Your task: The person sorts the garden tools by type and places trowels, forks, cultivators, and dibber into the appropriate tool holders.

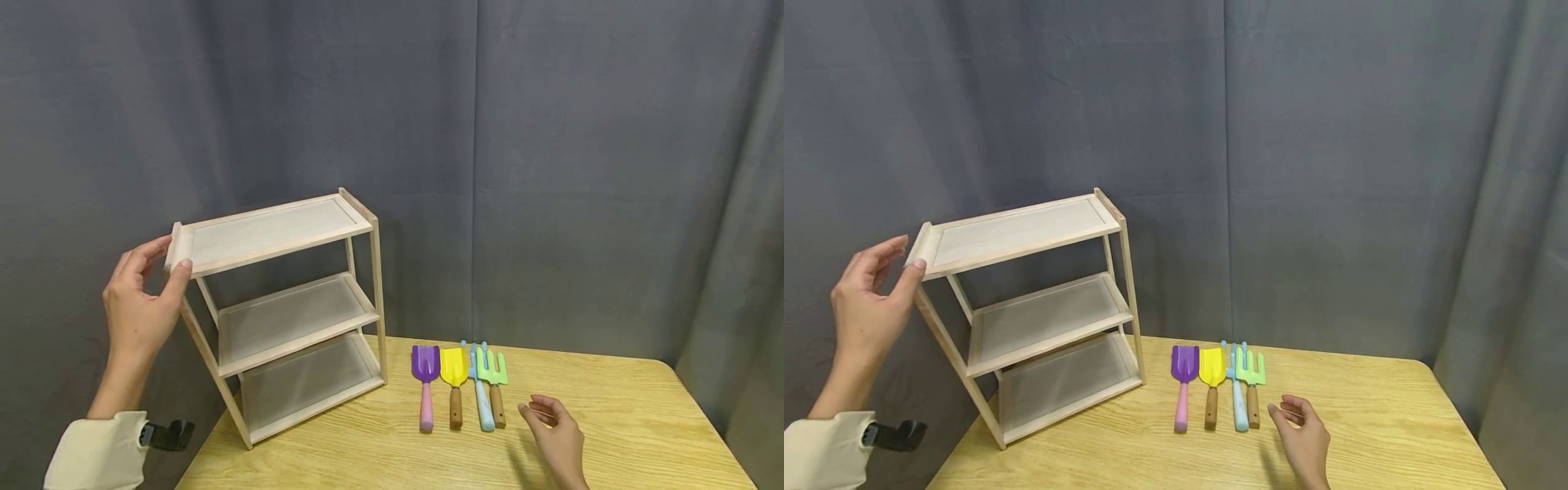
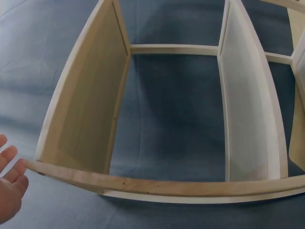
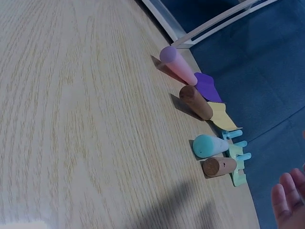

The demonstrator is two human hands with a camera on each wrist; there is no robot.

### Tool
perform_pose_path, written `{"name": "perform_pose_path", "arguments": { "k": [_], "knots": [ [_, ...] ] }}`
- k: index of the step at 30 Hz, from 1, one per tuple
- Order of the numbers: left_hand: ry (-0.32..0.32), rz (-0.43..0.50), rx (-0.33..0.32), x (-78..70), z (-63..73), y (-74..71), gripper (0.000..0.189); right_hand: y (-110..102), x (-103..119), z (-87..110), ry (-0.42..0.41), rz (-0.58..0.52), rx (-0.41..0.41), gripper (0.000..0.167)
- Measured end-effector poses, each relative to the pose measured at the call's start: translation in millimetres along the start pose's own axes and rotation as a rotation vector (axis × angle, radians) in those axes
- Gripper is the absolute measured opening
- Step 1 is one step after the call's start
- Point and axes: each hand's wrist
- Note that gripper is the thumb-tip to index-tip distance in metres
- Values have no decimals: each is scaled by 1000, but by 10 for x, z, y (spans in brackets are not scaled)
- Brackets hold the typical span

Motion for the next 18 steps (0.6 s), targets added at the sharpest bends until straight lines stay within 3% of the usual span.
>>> {"name": "perform_pose_path", "arguments": {
  "k": [11, 18],
  "knots": [
    [-145, -28, 94, 195, -47, -59, 42, 145, -55, -22, -18, -5, -65, 31],
    [-188, -29, 133, 254, -63, -44, 44, 209, -104, -31, 18, 12, -73, 35]
  ]
}}
Point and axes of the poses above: each hand's wrist, its own z-axis away from the middle knuckle, its own y-axis out of the palm, x = y × z, and after that the axes turned 1 degree about x, right-handed
